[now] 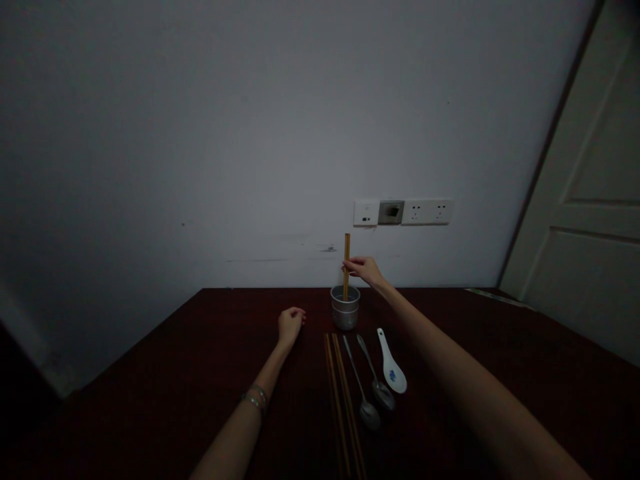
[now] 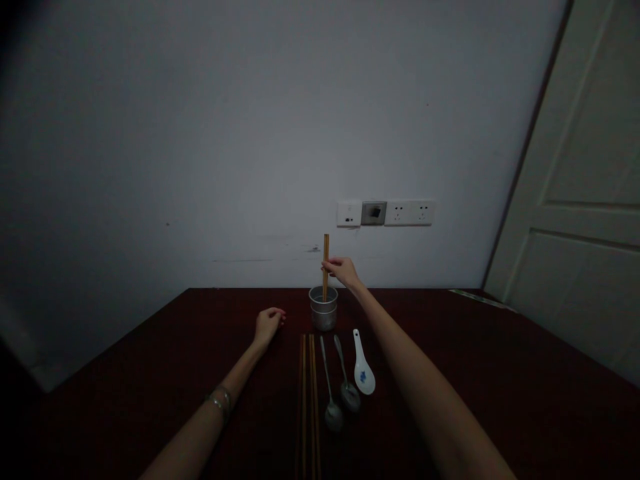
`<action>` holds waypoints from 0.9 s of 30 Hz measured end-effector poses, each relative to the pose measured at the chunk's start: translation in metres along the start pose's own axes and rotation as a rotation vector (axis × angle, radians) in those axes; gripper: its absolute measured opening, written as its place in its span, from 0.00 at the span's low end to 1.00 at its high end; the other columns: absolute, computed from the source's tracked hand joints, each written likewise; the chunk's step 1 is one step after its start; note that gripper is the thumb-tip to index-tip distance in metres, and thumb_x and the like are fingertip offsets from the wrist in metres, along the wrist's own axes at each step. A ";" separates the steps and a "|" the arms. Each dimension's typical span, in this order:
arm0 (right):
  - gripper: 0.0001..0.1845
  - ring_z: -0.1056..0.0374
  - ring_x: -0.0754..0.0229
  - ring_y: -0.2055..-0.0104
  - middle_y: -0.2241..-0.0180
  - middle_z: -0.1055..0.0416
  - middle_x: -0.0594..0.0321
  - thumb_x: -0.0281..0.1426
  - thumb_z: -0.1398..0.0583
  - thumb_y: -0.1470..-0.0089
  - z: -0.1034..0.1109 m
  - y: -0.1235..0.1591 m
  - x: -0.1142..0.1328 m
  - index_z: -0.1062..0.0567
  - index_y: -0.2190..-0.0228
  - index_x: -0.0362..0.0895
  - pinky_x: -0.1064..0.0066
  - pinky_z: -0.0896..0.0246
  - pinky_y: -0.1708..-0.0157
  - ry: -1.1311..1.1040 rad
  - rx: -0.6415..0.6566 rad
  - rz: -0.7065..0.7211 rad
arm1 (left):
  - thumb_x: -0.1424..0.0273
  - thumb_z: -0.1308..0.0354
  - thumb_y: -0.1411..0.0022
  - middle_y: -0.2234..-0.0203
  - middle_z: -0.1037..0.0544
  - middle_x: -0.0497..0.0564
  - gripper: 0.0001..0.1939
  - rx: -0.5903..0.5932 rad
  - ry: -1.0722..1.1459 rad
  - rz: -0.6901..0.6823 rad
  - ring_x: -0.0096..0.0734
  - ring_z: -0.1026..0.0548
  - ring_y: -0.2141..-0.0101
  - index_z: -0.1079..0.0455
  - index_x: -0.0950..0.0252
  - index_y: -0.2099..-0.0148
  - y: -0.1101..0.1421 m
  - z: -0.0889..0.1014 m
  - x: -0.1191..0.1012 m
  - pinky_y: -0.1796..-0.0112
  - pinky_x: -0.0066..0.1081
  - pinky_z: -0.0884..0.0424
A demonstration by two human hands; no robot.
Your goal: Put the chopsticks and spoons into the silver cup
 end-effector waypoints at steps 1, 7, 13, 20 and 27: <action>0.10 0.30 0.64 0.73 0.74 0.24 0.56 0.33 0.36 0.58 -0.001 0.001 -0.003 0.24 0.76 0.38 0.77 0.37 0.77 0.008 0.005 -0.016 | 0.79 0.51 0.51 0.81 0.26 0.50 0.09 -0.001 -0.004 0.004 0.24 0.29 0.81 0.29 0.70 0.73 0.000 0.000 0.001 0.77 0.22 0.34; 0.11 0.30 0.65 0.73 0.73 0.24 0.58 0.35 0.36 0.59 -0.002 0.008 -0.020 0.24 0.76 0.39 0.79 0.38 0.77 0.018 0.025 -0.068 | 0.78 0.51 0.50 0.81 0.26 0.50 0.09 0.006 -0.024 0.001 0.23 0.29 0.81 0.29 0.69 0.73 -0.004 -0.001 0.006 0.77 0.22 0.34; 0.11 0.31 0.65 0.74 0.74 0.24 0.59 0.35 0.35 0.61 -0.002 0.011 -0.027 0.23 0.76 0.39 0.77 0.37 0.76 -0.009 0.032 -0.087 | 0.78 0.51 0.50 0.81 0.26 0.50 0.09 0.012 -0.036 -0.004 0.23 0.29 0.81 0.29 0.69 0.73 -0.004 -0.001 0.006 0.78 0.22 0.35; 0.09 0.31 0.64 0.75 0.78 0.25 0.60 0.33 0.35 0.63 -0.005 0.015 -0.022 0.23 0.79 0.39 0.73 0.35 0.70 -0.021 0.042 -0.059 | 0.78 0.51 0.50 0.81 0.26 0.50 0.09 0.013 -0.035 -0.004 0.23 0.30 0.81 0.29 0.70 0.73 -0.001 -0.001 0.001 0.78 0.21 0.36; 0.10 0.30 0.64 0.75 0.78 0.25 0.60 0.33 0.34 0.64 -0.005 0.012 -0.026 0.24 0.79 0.38 0.72 0.35 0.69 -0.023 0.027 -0.049 | 0.78 0.51 0.50 0.81 0.26 0.51 0.09 0.014 -0.032 -0.002 0.23 0.29 0.81 0.29 0.70 0.73 -0.003 -0.001 0.004 0.78 0.21 0.35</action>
Point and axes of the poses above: each hand's wrist, its own y-axis away from the middle knuckle, its own z-axis out of the back of the hand, x = y × z, the point moved 6 cm from there along -y, towards the middle knuckle
